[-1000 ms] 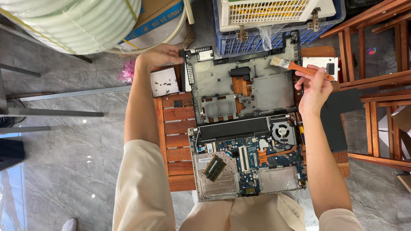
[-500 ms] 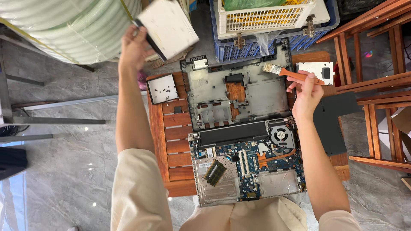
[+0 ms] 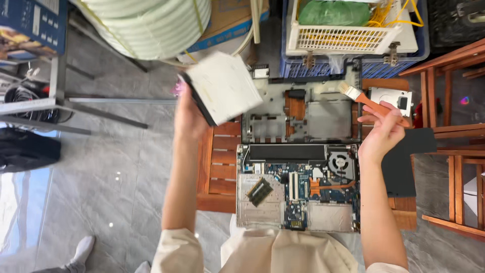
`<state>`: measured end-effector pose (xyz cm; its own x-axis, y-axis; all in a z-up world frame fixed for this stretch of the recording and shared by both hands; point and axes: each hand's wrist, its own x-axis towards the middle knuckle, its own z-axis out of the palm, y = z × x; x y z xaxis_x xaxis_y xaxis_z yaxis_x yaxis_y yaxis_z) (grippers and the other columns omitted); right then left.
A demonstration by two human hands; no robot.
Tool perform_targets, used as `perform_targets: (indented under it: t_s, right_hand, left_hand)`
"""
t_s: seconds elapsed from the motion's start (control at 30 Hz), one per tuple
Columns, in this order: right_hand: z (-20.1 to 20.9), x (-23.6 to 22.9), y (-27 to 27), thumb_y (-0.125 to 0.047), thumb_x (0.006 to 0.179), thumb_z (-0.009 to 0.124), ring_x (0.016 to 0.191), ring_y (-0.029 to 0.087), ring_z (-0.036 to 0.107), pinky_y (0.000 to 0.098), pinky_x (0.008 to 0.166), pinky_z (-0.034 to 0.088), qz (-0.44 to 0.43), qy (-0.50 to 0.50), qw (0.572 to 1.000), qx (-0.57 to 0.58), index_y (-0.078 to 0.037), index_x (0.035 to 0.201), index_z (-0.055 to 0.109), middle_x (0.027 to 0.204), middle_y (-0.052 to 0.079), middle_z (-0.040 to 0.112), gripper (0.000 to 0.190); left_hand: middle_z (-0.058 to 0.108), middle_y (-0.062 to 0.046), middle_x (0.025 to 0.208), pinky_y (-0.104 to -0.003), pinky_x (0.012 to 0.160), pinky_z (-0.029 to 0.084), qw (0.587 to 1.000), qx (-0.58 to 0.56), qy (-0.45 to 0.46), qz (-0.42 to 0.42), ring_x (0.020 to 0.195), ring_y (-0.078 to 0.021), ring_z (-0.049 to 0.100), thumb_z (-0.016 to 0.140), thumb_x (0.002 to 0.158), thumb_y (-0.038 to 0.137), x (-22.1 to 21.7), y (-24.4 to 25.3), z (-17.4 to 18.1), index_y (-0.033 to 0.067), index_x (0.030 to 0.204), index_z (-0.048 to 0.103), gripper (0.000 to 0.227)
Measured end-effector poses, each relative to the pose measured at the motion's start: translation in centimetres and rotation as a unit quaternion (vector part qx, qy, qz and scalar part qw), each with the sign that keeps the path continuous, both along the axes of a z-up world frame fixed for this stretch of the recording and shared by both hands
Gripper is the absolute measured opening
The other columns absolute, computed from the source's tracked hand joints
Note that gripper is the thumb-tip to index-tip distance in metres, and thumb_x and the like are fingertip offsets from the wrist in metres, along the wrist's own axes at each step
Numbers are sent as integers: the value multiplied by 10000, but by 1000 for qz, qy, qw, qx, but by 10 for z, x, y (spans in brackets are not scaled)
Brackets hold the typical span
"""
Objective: The person cleans the internal chassis and components of a laptop using a brush, wipes the surface of a CD drive with the brush, and then inserts two RAM sticks into their slots on the motherboard before using a screwdriver on a internal screw.
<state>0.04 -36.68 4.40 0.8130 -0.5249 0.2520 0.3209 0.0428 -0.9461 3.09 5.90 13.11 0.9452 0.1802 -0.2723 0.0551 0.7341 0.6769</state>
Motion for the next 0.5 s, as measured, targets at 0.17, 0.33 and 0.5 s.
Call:
perform_targets:
  t_s: [0.17, 0.33, 0.5]
  right_hand:
    - [52, -50, 60, -453, 1107, 406, 740, 264, 747, 350, 721, 653, 66, -5, 996, 58, 18, 1179, 588, 932, 297, 709, 511]
    - [68, -81, 102, -368, 1127, 355, 745, 324, 737, 422, 690, 637, 163, -62, 980, -97, 67, 1166, 590, 900, 316, 698, 496]
    - [83, -94, 137, -217, 1133, 403, 678, 235, 719, 319, 610, 606, 261, -13, 955, -138, 59, 1063, 648, 811, 220, 716, 375]
  left_hand:
    - [622, -208, 1362, -558, 1001, 548, 992, -70, 97, -43, 1177, -370, 654, 618, 928, 598, -75, -59, -23, 139, 1398, 597, 658]
    - [499, -149, 1528, -551, 1068, 509, 989, -33, -46, -135, 1281, -281, 571, 491, 1075, 446, -120, -92, -99, 309, 1632, 271, 615]
    - [499, -204, 1526, -605, 1048, 494, 980, -109, -97, -135, 1295, -332, 581, 466, 1115, 294, -128, -117, -102, 241, 1639, 309, 550]
